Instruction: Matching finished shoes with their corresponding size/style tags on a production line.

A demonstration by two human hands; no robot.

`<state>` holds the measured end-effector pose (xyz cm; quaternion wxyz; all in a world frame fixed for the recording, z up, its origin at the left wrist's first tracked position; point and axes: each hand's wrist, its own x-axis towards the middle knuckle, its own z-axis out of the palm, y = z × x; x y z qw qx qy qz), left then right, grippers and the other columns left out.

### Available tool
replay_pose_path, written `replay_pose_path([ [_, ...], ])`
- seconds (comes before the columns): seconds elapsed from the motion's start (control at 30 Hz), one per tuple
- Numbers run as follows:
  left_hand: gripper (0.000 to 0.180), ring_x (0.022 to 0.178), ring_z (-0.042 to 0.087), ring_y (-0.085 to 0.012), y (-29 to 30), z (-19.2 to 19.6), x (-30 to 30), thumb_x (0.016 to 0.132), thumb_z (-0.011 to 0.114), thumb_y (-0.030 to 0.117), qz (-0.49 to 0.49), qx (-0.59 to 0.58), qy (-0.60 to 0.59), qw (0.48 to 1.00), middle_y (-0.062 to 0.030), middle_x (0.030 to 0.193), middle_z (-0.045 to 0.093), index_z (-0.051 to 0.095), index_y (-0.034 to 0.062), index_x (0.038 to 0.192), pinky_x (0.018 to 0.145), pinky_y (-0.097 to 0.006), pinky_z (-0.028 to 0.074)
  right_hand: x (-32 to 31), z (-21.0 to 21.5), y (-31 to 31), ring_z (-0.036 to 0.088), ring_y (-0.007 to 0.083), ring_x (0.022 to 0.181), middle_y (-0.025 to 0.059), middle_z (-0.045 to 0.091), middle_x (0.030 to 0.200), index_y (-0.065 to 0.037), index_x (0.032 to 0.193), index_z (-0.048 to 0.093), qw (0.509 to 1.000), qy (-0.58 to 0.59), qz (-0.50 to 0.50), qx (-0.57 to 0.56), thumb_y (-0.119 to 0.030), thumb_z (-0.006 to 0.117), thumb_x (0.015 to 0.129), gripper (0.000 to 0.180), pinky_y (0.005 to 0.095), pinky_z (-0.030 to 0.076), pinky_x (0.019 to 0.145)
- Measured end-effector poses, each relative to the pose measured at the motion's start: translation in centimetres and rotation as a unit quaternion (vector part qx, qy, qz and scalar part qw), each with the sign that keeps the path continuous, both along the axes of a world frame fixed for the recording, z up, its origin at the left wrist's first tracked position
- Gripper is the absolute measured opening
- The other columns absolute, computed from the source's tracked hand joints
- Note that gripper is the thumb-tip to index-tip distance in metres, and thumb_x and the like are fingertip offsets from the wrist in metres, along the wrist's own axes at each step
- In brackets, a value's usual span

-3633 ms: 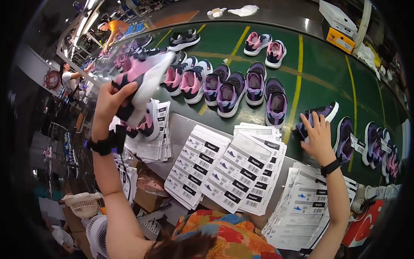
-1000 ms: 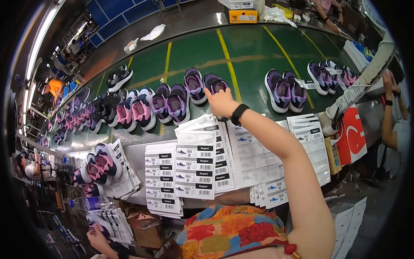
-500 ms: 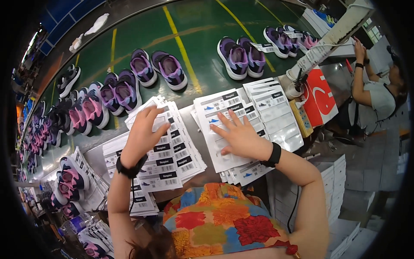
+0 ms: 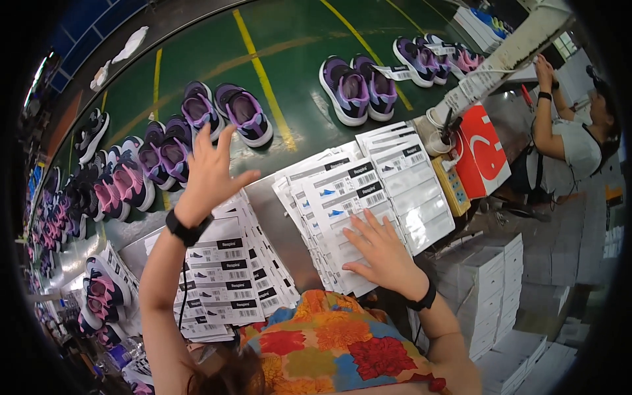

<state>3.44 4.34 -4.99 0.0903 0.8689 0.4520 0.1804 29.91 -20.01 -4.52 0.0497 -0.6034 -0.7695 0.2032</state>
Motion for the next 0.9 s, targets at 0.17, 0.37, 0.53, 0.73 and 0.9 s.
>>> replay_pose_path([
  [0.17, 0.079, 0.125, 0.035, -0.0555, 7.8, -2.3, 4.2, 0.059, 0.080, 0.063, 0.098, -0.030, 0.174, 0.979, -0.0374, 0.131, 0.037, 0.064, 0.0104, 0.115, 0.093, -0.076, 0.030, -2.2, 2.2, 0.3, 0.042, 0.0386, 0.133, 0.0153, 0.052, 0.137, -0.005, 0.127, 0.057, 0.995, 0.049, -0.046, 0.075, -0.035, 0.072, 0.083, 0.055, 0.0588, 0.032, 0.108],
  [0.37, 0.053, 0.070, 0.070, -0.0221, 13.9, 3.2, 0.4, 0.057, 0.083, 0.040, 0.075, -0.244, 0.024, 0.967, -0.0114, 0.080, 0.072, 0.075, 0.0010, 0.092, 0.067, -0.033, 0.056, -3.4, 3.6, -0.1, 0.045, 0.0365, 0.132, 0.0159, 0.055, 0.135, -0.003, 0.125, 0.058, 0.980, 0.155, -0.062, 0.112, -0.022, 0.079, 0.076, 0.057, 0.0538, 0.035, 0.108],
  [0.53, 0.040, 0.070, 0.062, -0.0213, -1.6, 9.1, -1.8, 0.054, 0.090, 0.018, -0.134, -0.042, -0.051, 0.989, -0.0104, 0.081, 0.065, 0.071, 0.0038, 0.086, 0.063, -0.031, 0.047, -4.5, 2.0, 0.6, 0.018, 0.0440, 0.146, 0.0311, 0.011, 0.157, -0.004, 0.154, 0.019, 0.896, 0.435, -0.076, 0.045, -0.048, 0.075, 0.081, 0.102, 0.0481, 0.019, 0.116],
  [0.73, 0.036, 0.079, 0.056, -0.0314, -18.4, 5.0, -2.6, 0.067, 0.083, 0.023, -0.117, -0.207, 0.039, 0.970, -0.0126, 0.089, 0.053, 0.067, 0.0093, 0.096, 0.088, -0.053, 0.042, -9.3, -0.7, 1.8, 0.017, 0.0544, 0.141, 0.0333, 0.015, 0.153, -0.005, 0.149, 0.022, 0.916, 0.392, -0.029, 0.084, -0.047, 0.079, 0.077, 0.101, 0.0572, 0.019, 0.114],
  [0.9, 0.045, 0.096, 0.059, -0.0350, -19.6, 3.0, -7.0, 0.063, 0.087, 0.011, 0.040, -0.176, -0.195, 0.964, -0.0184, 0.108, 0.056, 0.067, 0.0041, 0.102, 0.087, -0.049, 0.047, -7.1, 1.3, 3.1, 0.039, 0.0501, 0.130, 0.0247, 0.038, 0.144, -0.005, 0.131, 0.047, 0.970, 0.229, -0.012, 0.080, -0.036, 0.081, 0.076, 0.072, 0.0563, 0.036, 0.105],
])
